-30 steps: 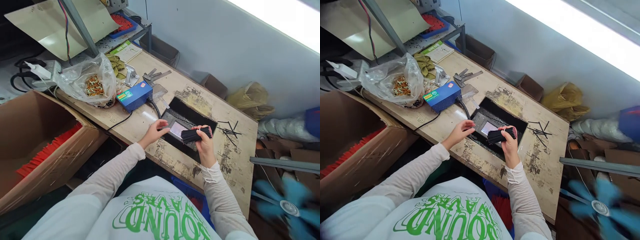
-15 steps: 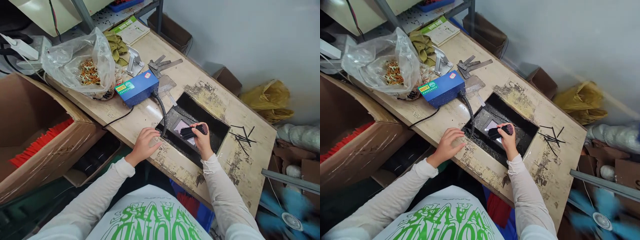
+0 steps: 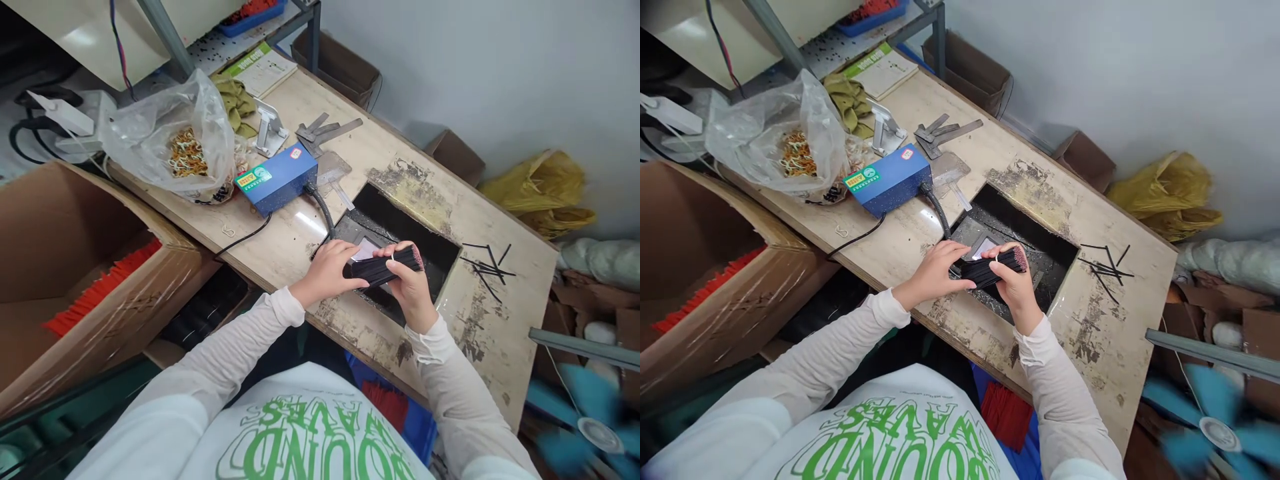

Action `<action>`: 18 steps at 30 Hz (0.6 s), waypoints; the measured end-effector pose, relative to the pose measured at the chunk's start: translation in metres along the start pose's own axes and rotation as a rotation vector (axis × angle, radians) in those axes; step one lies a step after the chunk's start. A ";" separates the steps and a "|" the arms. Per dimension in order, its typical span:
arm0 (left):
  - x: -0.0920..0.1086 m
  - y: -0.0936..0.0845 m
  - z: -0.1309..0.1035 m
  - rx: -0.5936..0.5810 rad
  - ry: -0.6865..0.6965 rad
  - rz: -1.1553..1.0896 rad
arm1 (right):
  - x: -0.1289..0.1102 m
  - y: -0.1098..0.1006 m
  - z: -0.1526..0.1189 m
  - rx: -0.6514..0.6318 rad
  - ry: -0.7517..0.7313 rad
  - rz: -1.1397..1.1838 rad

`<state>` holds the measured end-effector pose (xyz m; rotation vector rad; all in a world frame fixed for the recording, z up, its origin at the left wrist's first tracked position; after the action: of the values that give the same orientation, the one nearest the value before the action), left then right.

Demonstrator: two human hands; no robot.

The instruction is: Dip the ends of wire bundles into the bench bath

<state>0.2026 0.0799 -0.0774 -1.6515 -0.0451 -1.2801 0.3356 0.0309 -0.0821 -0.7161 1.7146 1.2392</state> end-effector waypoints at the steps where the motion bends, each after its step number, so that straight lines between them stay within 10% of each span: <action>1: -0.002 0.001 0.001 -0.002 -0.008 -0.004 | 0.000 0.001 -0.001 -0.002 0.002 0.017; 8: -0.027 -0.011 -0.007 0.101 -0.023 -0.049 | 0.008 -0.031 0.007 0.102 -0.113 -0.096; 13: -0.044 -0.042 -0.059 0.333 0.069 -0.009 | 0.022 -0.074 0.025 0.179 -0.272 -0.390; 18: -0.054 -0.036 -0.094 0.343 0.069 0.141 | 0.049 -0.099 0.047 0.178 -0.274 -0.535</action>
<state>0.0931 0.0585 -0.0997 -1.2937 -0.0985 -1.1494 0.4110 0.0441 -0.1744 -0.7902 1.2754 0.7611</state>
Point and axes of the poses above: each hand's wrist, its own z-axis towards the middle knuckle, its own y-axis out of the palm, x = y × z, the point moved 10 cm from there along z, towards the middle knuckle, and after that the axes turned 3 degrees about z, right-handed, at the moved point
